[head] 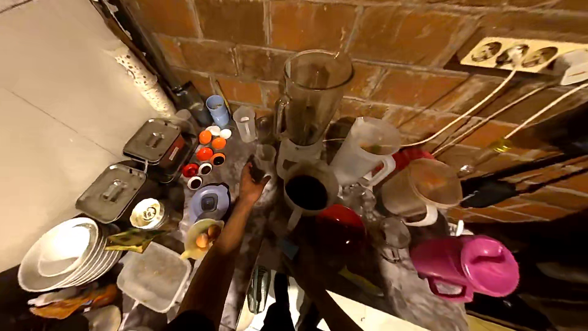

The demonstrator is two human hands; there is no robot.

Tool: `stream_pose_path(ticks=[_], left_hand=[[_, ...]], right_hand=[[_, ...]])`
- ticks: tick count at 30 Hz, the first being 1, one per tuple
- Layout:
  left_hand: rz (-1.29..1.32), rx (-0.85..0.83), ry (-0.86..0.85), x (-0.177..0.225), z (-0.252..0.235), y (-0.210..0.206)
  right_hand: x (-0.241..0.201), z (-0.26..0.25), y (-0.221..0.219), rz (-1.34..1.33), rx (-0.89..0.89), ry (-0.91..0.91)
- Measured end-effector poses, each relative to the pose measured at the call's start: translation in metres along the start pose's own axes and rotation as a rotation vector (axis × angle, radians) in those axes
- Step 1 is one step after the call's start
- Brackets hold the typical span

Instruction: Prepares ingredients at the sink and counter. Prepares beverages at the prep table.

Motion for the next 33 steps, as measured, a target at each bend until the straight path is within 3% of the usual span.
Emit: stream_pose_path(ticks=[3, 8, 12, 15, 19, 22, 23, 25, 29, 33], left_hand=[[0.028, 0.021, 0.021, -0.007, -0.033, -0.016], [0.05, 0.034, 0.009, -0.021, -0.066, -0.034], [0.059, -0.023, 0.041, -0.007, -0.06, -0.032], [0.129, 0.012, -0.026, -0.022, -0.067, -0.037], [0.152, 0.085, -0.059, -0.019, -0.068, -0.019], [0.179, 0.14, -0.067, 0.001, -0.032, 0.012], [0.178, 0.148, -0.076, 0.005, -0.014, 0.019], [0.183, 0.166, -0.111, 0.01, 0.024, 0.031], [0.187, 0.248, -0.18, 0.016, 0.108, 0.045], [0.129, 0.353, -0.204, 0.013, 0.184, 0.049]], right_hand=[[-0.018, -0.002, 0.005, -0.049, 0.007, -0.001], [0.018, -0.005, 0.0, 0.006, -0.038, -0.109], [0.021, 0.001, 0.005, 0.004, -0.056, -0.109], [0.008, 0.022, 0.022, 0.098, -0.056, -0.08], [-0.024, 0.059, 0.069, 0.086, 0.215, 0.017], [-0.065, 0.025, 0.121, 0.024, 0.25, 0.049], [-0.077, 0.007, 0.135, -0.025, 0.195, 0.051], [-0.103, -0.027, 0.153, -0.135, 0.004, -0.143], [-0.125, -0.068, 0.145, -0.181, -0.298, -0.544], [-0.124, -0.08, 0.14, -0.259, -0.303, -0.578]])
Point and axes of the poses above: each hand's wrist, its own z-axis away from the middle knuckle, its own y-axis out of the back of the hand, x = y × z, the point moved 5 cm from there along -z, towards the middle knuckle, and after that the axes turned 11 degrees about -x, right-handed, at the moved point
